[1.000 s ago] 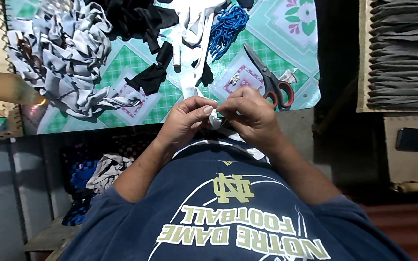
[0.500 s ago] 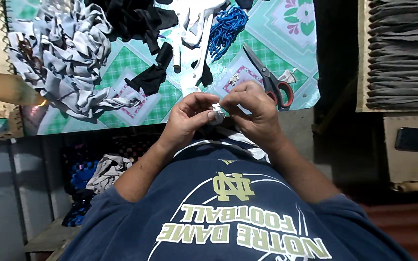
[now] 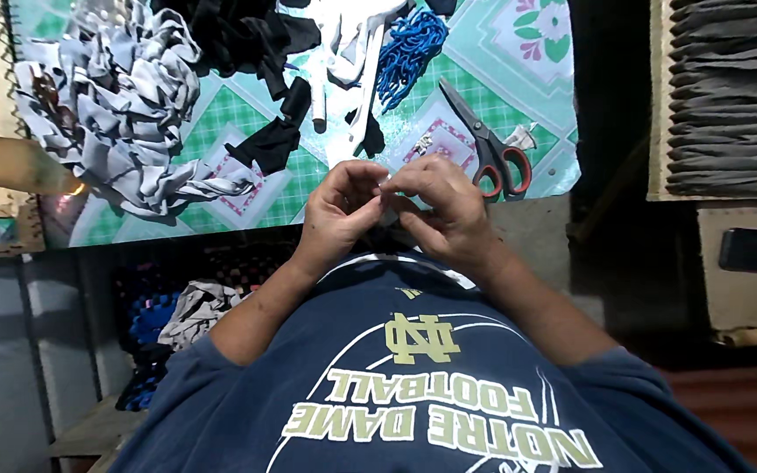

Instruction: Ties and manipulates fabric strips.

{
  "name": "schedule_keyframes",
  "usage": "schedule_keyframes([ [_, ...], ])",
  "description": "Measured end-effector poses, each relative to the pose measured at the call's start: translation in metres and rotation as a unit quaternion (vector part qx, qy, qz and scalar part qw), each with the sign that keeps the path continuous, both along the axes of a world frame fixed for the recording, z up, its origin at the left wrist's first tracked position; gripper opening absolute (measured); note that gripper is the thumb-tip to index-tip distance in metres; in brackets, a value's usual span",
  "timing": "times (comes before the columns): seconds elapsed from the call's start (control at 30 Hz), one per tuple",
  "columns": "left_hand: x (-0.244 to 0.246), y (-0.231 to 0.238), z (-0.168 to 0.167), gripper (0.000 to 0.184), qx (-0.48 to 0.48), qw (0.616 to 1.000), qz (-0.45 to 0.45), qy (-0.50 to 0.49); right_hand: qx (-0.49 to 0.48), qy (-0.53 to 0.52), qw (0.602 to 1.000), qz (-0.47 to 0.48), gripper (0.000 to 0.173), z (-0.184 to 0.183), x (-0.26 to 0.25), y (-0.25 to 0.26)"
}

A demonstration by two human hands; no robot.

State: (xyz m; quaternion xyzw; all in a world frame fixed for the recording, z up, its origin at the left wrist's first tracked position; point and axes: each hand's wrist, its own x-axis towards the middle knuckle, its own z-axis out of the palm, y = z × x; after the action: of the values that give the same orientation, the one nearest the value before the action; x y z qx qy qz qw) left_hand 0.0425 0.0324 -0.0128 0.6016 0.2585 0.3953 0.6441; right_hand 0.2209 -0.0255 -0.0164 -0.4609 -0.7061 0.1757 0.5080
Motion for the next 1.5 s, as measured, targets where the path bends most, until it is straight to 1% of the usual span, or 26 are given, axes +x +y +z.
schedule_keyframes([
  [0.13,0.0,-0.001,0.0,0.033,0.018,1.0,0.011,0.011,-0.001,-0.067,0.997,-0.026,0.016,0.002,-0.002,-0.002],
  [0.27,0.001,-0.002,-0.003,0.032,0.029,0.999,0.01,0.014,0.012,-0.097,0.994,-0.044,0.014,0.001,-0.004,-0.002],
  [0.37,0.002,0.0,-0.005,0.031,0.04,0.999,-0.002,0.006,0.059,-0.082,0.994,-0.035,0.012,0.005,-0.014,-0.006],
  [0.47,0.002,0.002,-0.004,0.028,0.007,1.0,0.002,-0.009,0.08,-0.06,0.995,0.019,0.012,0.02,-0.021,-0.014],
  [0.57,-0.002,0.004,-0.006,0.031,-0.028,0.999,0.013,-0.034,0.08,-0.008,0.995,0.051,0.013,0.029,-0.009,-0.016],
  [0.63,-0.005,0.006,-0.008,0.032,-0.063,0.997,0.018,-0.051,0.086,0.023,0.995,0.034,0.014,0.029,0.003,-0.017],
  [0.7,-0.008,0.006,-0.01,0.03,-0.091,0.994,0.016,-0.064,0.097,0.039,0.994,-0.005,0.014,0.029,0.013,-0.017],
  [0.8,-0.008,0.005,-0.008,0.026,-0.103,0.993,0.008,-0.065,0.111,0.029,0.992,-0.042,0.014,0.03,0.019,-0.017],
  [0.87,-0.007,0.005,-0.008,0.025,-0.104,0.992,0.001,-0.065,0.106,0.015,0.993,-0.051,0.016,0.03,0.02,-0.017],
  [1.0,-0.007,0.004,-0.005,0.023,-0.126,0.99,-0.01,-0.066,0.057,-0.025,0.995,-0.075,0.017,0.026,0.017,-0.015],
  [1.13,-0.008,0.003,-0.003,0.016,-0.135,0.988,-0.021,-0.079,0.03,-0.055,0.996,-0.057,0.015,0.016,0.012,-0.008],
  [1.23,-0.009,0.003,-0.001,0.016,-0.135,0.988,-0.022,-0.079,0.014,-0.061,0.996,-0.062,0.014,0.012,0.008,-0.006],
  [1.5,-0.008,0.002,0.001,0.016,-0.135,0.987,-0.025,-0.083,0.008,-0.086,0.994,-0.071,0.014,0.011,0.009,-0.005],
])
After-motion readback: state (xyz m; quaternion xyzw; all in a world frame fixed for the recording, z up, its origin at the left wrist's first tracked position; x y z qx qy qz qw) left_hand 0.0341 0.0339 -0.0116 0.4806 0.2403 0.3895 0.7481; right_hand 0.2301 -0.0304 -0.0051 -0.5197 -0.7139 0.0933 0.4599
